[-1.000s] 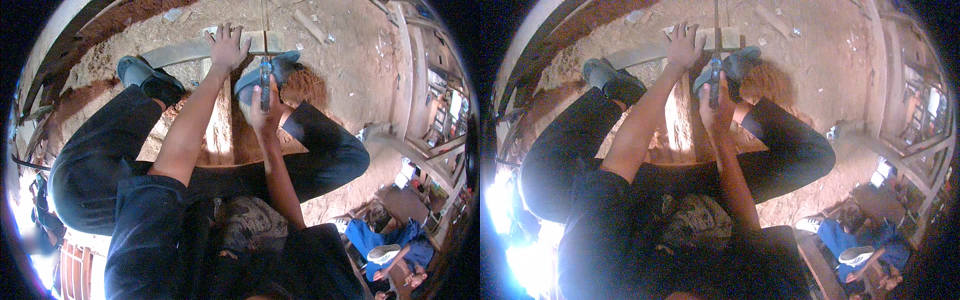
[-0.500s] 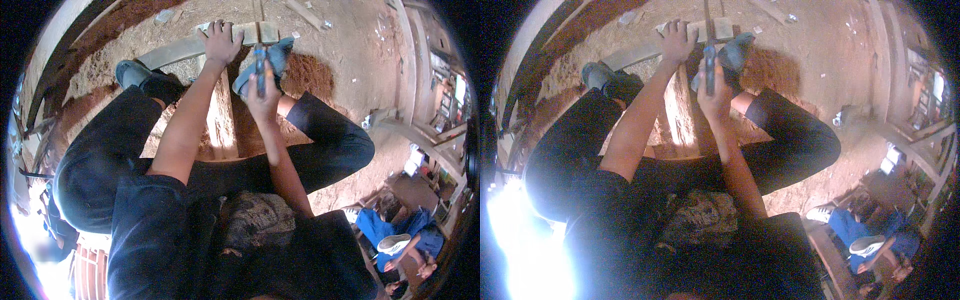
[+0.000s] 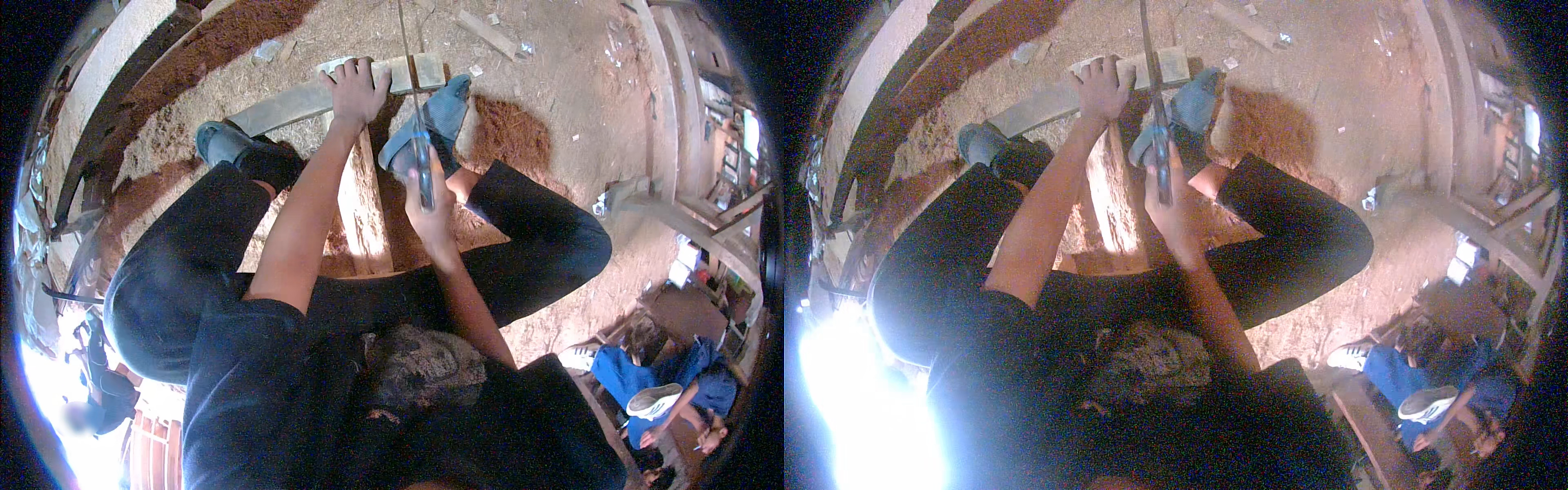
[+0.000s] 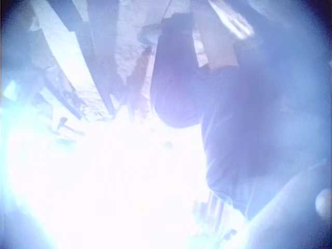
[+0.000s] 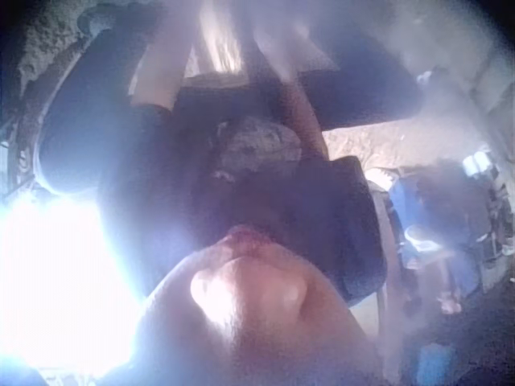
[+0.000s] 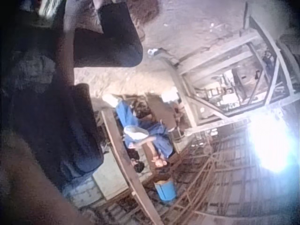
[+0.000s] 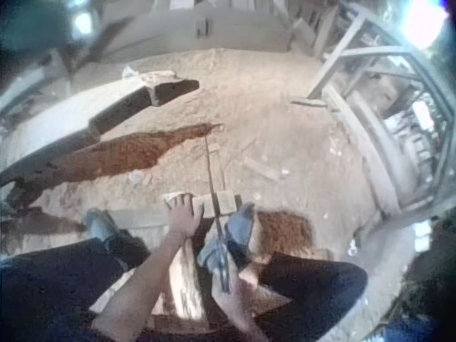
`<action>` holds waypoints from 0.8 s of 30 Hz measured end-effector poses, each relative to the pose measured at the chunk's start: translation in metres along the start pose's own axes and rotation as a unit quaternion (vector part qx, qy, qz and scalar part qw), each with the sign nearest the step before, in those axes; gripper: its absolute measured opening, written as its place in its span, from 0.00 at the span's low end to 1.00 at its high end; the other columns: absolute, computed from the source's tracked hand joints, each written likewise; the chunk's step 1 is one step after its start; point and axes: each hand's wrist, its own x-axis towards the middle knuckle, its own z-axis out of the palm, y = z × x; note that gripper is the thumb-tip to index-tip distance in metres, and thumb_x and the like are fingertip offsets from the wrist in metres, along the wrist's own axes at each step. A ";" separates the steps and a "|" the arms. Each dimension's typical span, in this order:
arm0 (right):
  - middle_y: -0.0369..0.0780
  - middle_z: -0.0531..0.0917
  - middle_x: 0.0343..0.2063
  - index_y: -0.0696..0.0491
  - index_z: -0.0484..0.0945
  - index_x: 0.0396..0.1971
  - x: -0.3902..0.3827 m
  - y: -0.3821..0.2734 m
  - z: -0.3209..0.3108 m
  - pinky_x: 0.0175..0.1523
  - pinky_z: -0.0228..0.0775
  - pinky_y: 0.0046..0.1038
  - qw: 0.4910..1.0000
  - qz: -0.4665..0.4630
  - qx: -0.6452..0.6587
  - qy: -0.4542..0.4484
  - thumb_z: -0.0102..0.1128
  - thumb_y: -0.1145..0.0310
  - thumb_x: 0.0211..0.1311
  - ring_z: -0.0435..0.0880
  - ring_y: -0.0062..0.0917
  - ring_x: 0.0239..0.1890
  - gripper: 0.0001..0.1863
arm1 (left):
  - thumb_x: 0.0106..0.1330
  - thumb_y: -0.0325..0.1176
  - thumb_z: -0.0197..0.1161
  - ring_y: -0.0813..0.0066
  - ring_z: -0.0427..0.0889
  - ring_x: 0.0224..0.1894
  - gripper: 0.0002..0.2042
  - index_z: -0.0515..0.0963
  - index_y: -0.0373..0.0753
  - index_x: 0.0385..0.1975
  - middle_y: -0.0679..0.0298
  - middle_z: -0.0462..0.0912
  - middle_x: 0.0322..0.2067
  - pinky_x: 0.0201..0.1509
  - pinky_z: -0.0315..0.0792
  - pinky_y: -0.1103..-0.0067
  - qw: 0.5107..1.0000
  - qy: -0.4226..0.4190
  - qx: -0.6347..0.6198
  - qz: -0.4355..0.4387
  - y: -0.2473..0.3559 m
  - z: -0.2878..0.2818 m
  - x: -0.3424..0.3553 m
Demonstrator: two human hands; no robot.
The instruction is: The person sits on the floor and uses a hand saw to cut a small piece of wood placed on a support. The person holds the wood with one hand and saws with the other, producing sawdust.
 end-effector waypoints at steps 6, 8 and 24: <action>0.56 0.80 0.46 0.62 0.65 0.61 0.052 -0.022 0.005 0.51 0.74 0.38 0.984 0.153 -0.024 -0.090 0.56 0.64 0.67 0.82 0.44 0.50 0.27 | 0.66 0.61 0.44 0.47 0.65 0.60 0.32 0.71 0.38 0.55 0.47 0.72 0.52 0.66 0.37 0.40 0.997 -0.076 0.015 -0.023 0.001 -0.001 0.003; 0.54 0.81 0.46 0.62 0.65 0.61 0.056 -0.025 0.009 0.52 0.74 0.37 0.986 0.139 -0.028 -0.086 0.55 0.64 0.67 0.83 0.40 0.50 0.27 | 0.64 0.64 0.44 0.47 0.64 0.61 0.35 0.71 0.37 0.55 0.46 0.72 0.53 0.66 0.37 0.40 0.996 -0.089 -0.010 -0.023 -0.009 0.000 0.006; 0.46 0.86 0.34 0.64 0.70 0.57 -0.010 0.007 -0.009 0.37 0.77 0.36 0.997 -0.026 -0.034 0.057 0.55 0.65 0.68 0.87 0.39 0.34 0.23 | 0.55 0.74 0.48 0.50 0.57 0.68 0.47 0.64 0.34 0.60 0.48 0.65 0.62 0.67 0.32 0.38 0.976 -0.207 -0.032 -0.053 0.000 -0.011 0.020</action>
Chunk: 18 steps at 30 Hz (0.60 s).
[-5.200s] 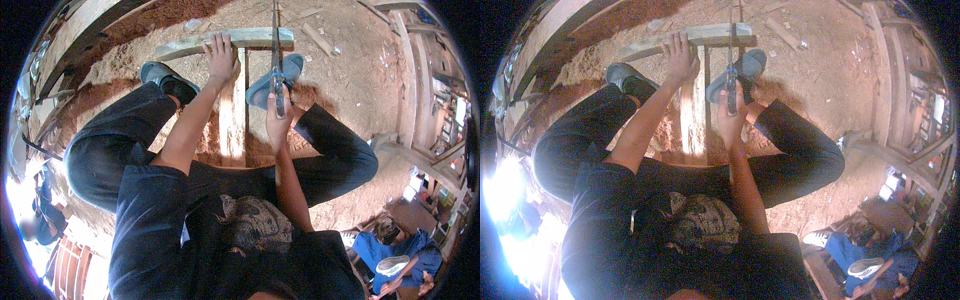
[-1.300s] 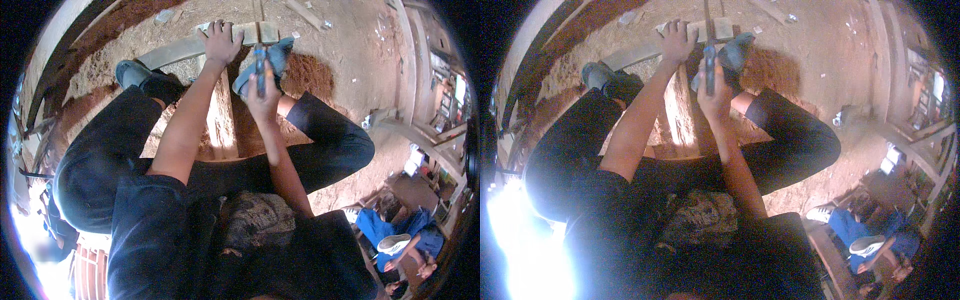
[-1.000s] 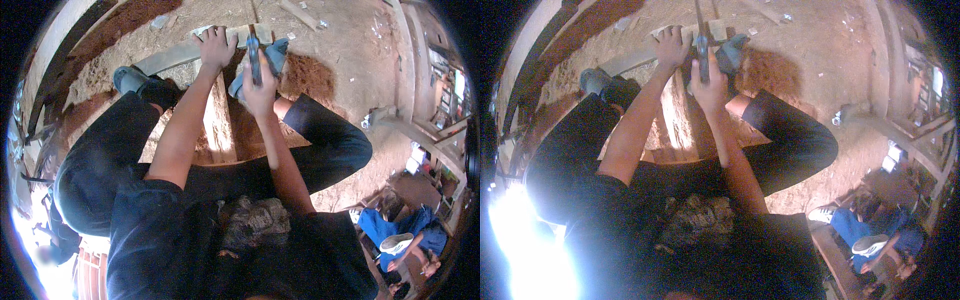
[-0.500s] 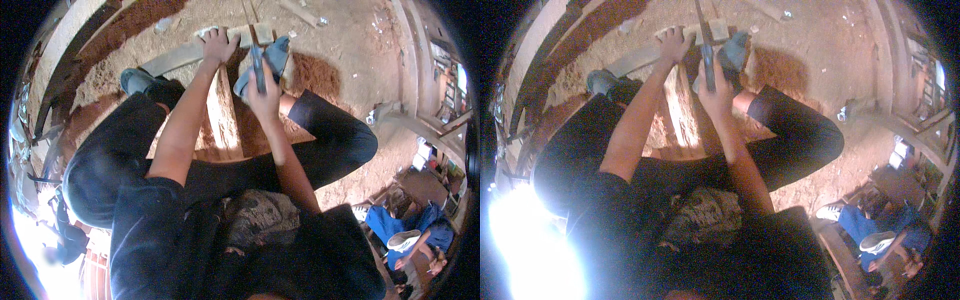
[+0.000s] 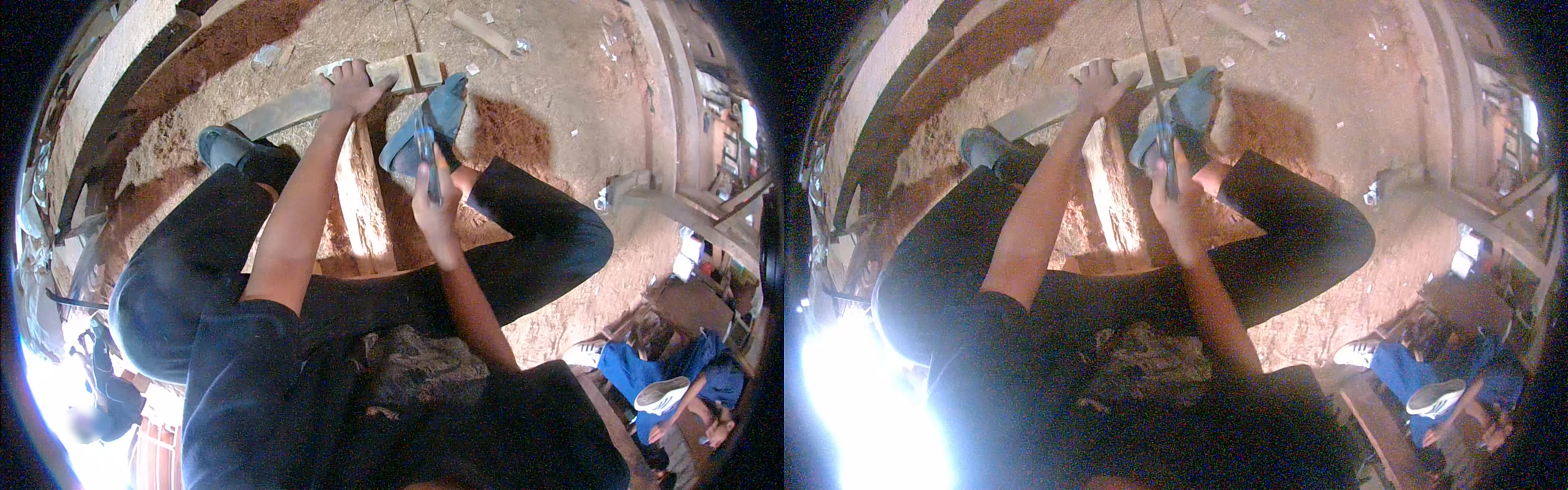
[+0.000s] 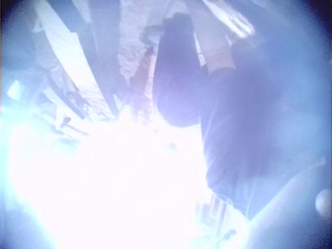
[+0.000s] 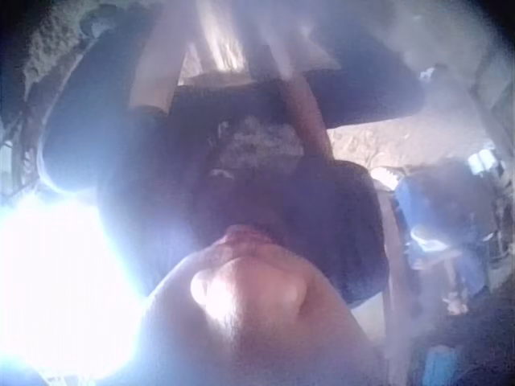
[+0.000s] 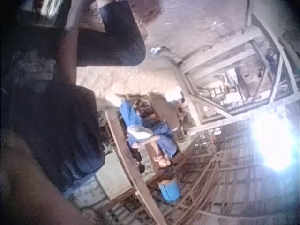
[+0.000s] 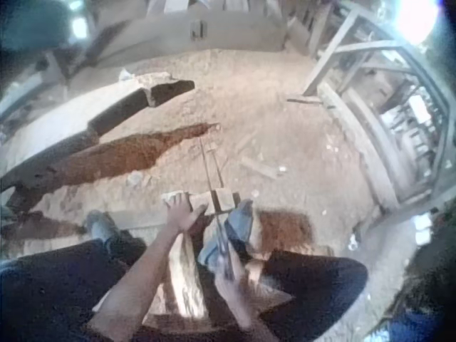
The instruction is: The person sits on the floor and uses a hand saw to cut a small piece of wood placed on a support. The person holds the wood with one hand and saws with the other, producing sawdust.
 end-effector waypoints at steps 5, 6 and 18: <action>0.49 0.85 0.33 0.62 0.71 0.57 0.053 -0.025 0.032 0.38 0.77 0.42 0.993 0.078 -0.039 -0.074 0.54 0.67 0.67 0.87 0.42 0.33 0.21 | 0.55 0.75 0.48 0.49 0.58 0.68 0.47 0.65 0.34 0.60 0.48 0.66 0.61 0.66 0.34 0.38 1.000 -0.010 0.019 -0.004 -0.006 -0.006 -0.001; 0.50 0.85 0.32 0.61 0.71 0.56 0.053 -0.028 0.033 0.38 0.76 0.43 0.991 0.090 -0.058 -0.076 0.54 0.67 0.67 0.87 0.44 0.33 0.21 | 0.56 0.75 0.48 0.49 0.57 0.68 0.47 0.64 0.34 0.61 0.47 0.65 0.62 0.67 0.33 0.38 0.999 -0.032 0.006 -0.008 -0.005 -0.007 -0.005; 0.53 0.82 0.26 0.55 0.71 0.58 0.045 -0.020 0.024 0.31 0.76 0.42 0.999 0.009 -0.012 -0.037 0.57 0.66 0.64 0.84 0.50 0.28 0.22 | 0.56 0.75 0.47 0.49 0.53 0.70 0.47 0.63 0.34 0.62 0.47 0.62 0.64 0.67 0.30 0.37 1.000 -0.025 0.011 0.004 -0.010 0.000 -0.002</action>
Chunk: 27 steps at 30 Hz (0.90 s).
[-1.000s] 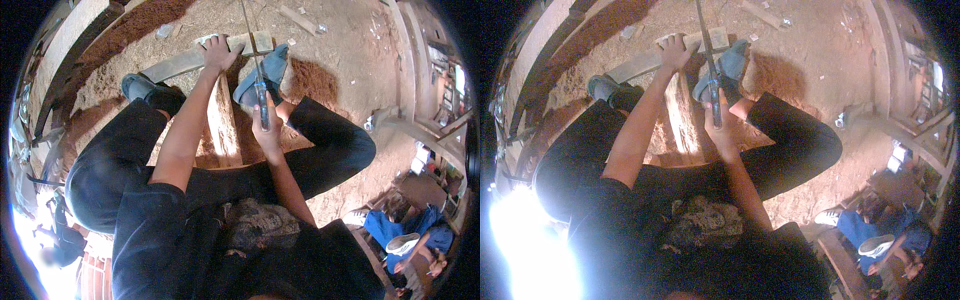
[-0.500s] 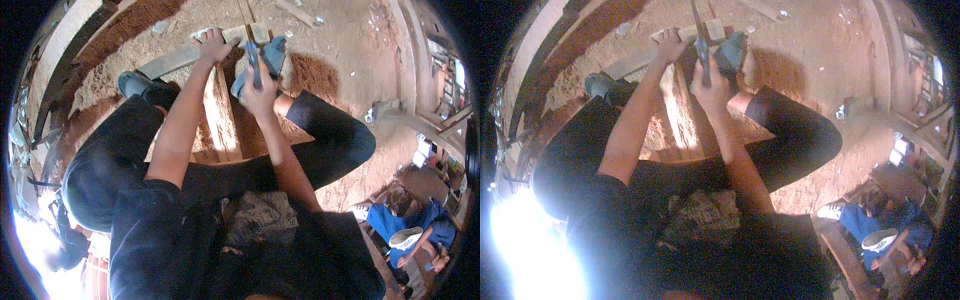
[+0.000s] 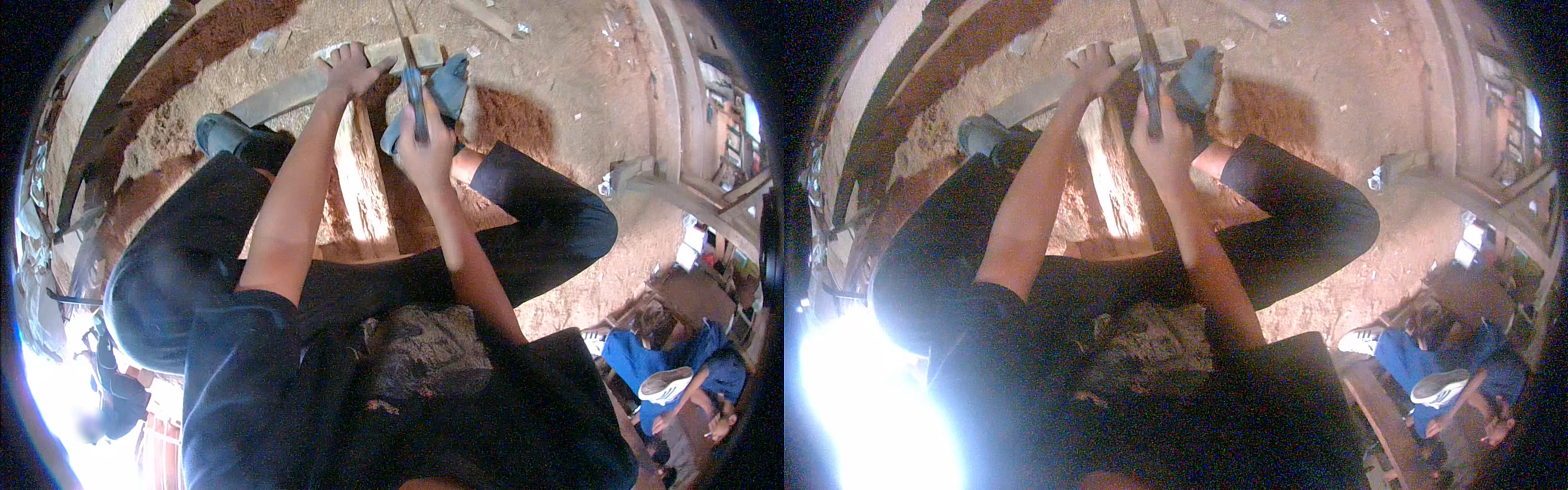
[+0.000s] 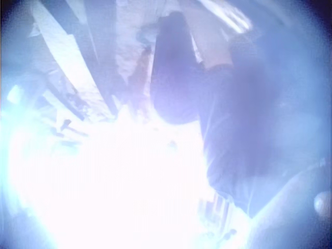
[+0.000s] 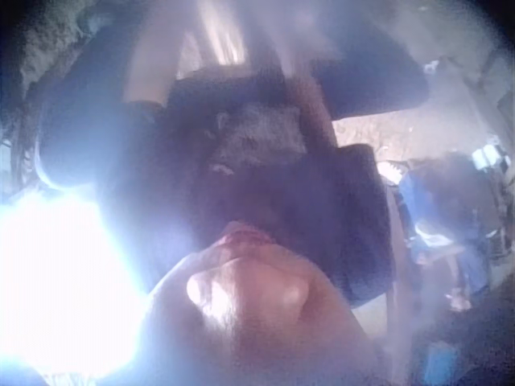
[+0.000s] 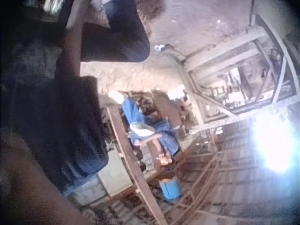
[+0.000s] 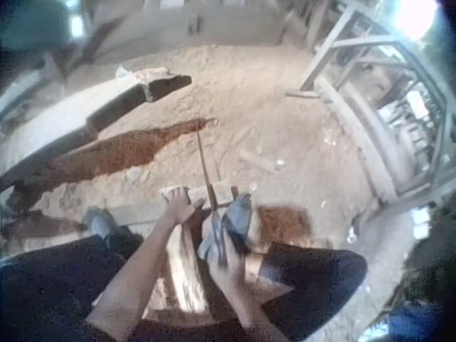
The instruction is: The person sits on the floor and uses a hand saw to cut a small piece of wood placed on a support. The person holds the wood with one hand and saws with the other, producing sawdust.
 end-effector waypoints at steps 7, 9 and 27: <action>0.53 0.83 0.28 0.59 0.70 0.58 0.014 -0.004 -0.001 0.40 0.77 0.40 0.997 0.073 -0.013 -0.037 0.54 0.60 0.67 0.85 0.48 0.34 0.24 | 0.55 0.75 0.48 0.49 0.52 0.71 0.49 0.61 0.34 0.63 0.46 0.61 0.65 0.67 0.30 0.36 1.000 -0.001 -0.001 -0.005 0.002 0.000 0.005; 0.53 0.83 0.29 0.59 0.71 0.57 0.044 -0.010 0.002 0.39 0.77 0.41 0.998 0.053 0.002 -0.029 0.54 0.60 0.67 0.85 0.47 0.34 0.24 | 0.56 0.75 0.47 0.49 0.53 0.71 0.49 0.60 0.35 0.64 0.46 0.60 0.65 0.67 0.31 0.36 1.000 -0.010 -0.002 0.006 0.010 -0.001 0.001; 0.28 0.63 0.13 0.57 0.74 0.47 -0.001 -0.040 -0.168 0.17 0.51 0.19 0.950 0.199 0.214 0.111 0.49 0.60 0.72 0.60 0.13 0.13 0.16 | 0.41 0.75 0.63 0.49 0.53 0.71 0.55 0.60 0.40 0.66 0.48 0.60 0.65 0.69 0.40 0.41 0.992 0.025 -0.015 0.125 -0.019 -0.017 -0.018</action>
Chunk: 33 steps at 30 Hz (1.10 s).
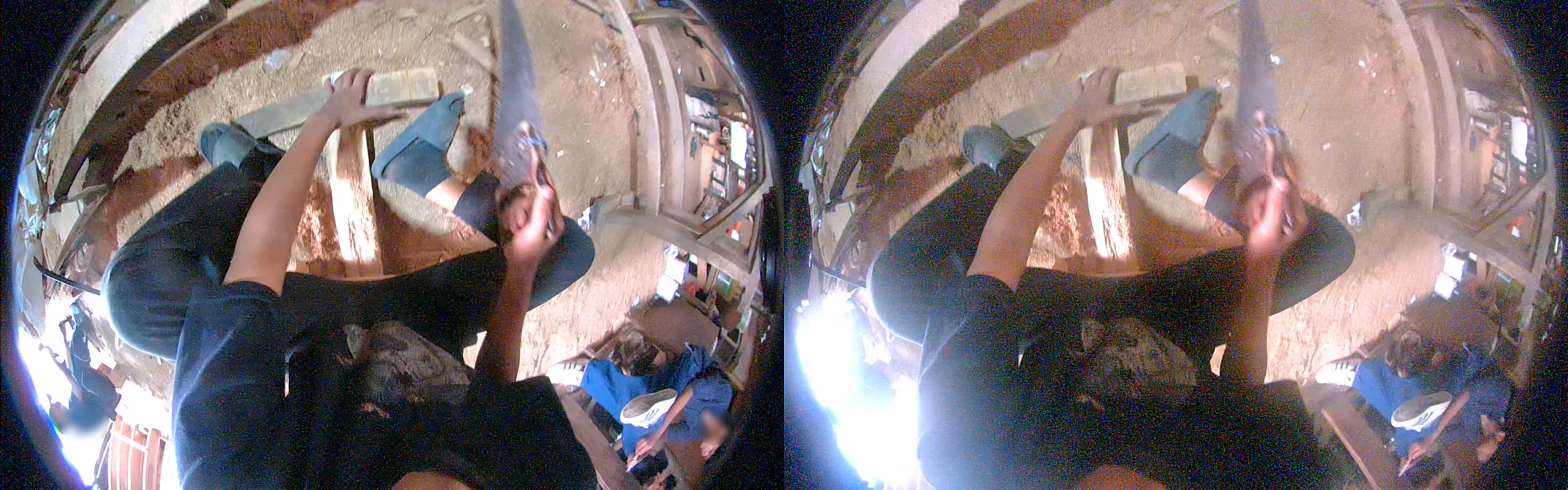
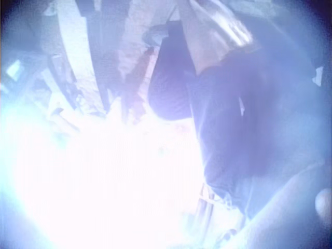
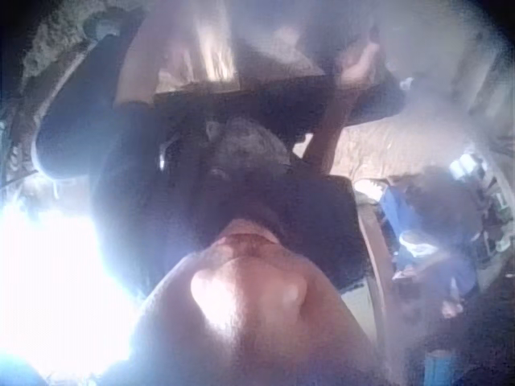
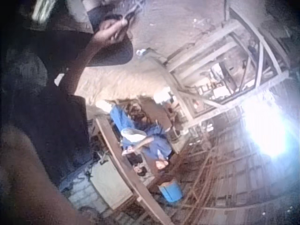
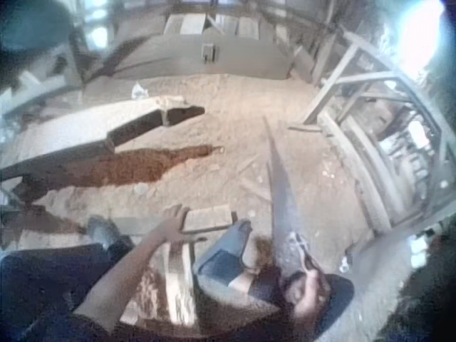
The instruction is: The person sits on the floor and uses a hand saw to cut a small piece of wood placed on a support. The person holds the wood with one hand and saws with the other, producing sawdust.
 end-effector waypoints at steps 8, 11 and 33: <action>0.30 0.60 0.10 0.50 0.66 0.20 0.024 -0.014 -0.052 0.15 0.49 0.22 0.993 0.066 -0.046 0.084 0.49 0.57 0.73 0.58 0.15 0.09 0.20 | 0.43 0.44 0.77 0.48 0.67 0.63 0.48 0.59 0.40 0.66 0.50 0.68 0.61 0.67 0.60 0.55 0.992 -0.041 0.113 -0.025 -0.100 -0.034 -0.035; 0.29 0.62 0.11 0.49 0.66 0.19 0.033 0.019 -0.070 0.15 0.49 0.22 0.986 0.081 -0.007 0.146 0.50 0.57 0.72 0.59 0.16 0.10 0.20 | 0.45 0.45 0.75 0.48 0.67 0.62 0.46 0.60 0.40 0.65 0.50 0.70 0.59 0.66 0.64 0.58 0.990 -0.078 0.117 -0.025 -0.062 -0.027 -0.024; 0.55 0.84 0.34 0.58 0.63 0.62 0.181 0.192 -0.090 0.39 0.75 0.43 0.803 -0.090 -0.588 0.033 0.61 0.53 0.60 0.85 0.46 0.34 0.37 | 0.48 0.45 0.73 0.49 0.62 0.66 0.46 0.56 0.51 0.70 0.49 0.66 0.61 0.70 0.56 0.54 0.994 -0.081 0.068 -0.020 -0.019 -0.036 -0.002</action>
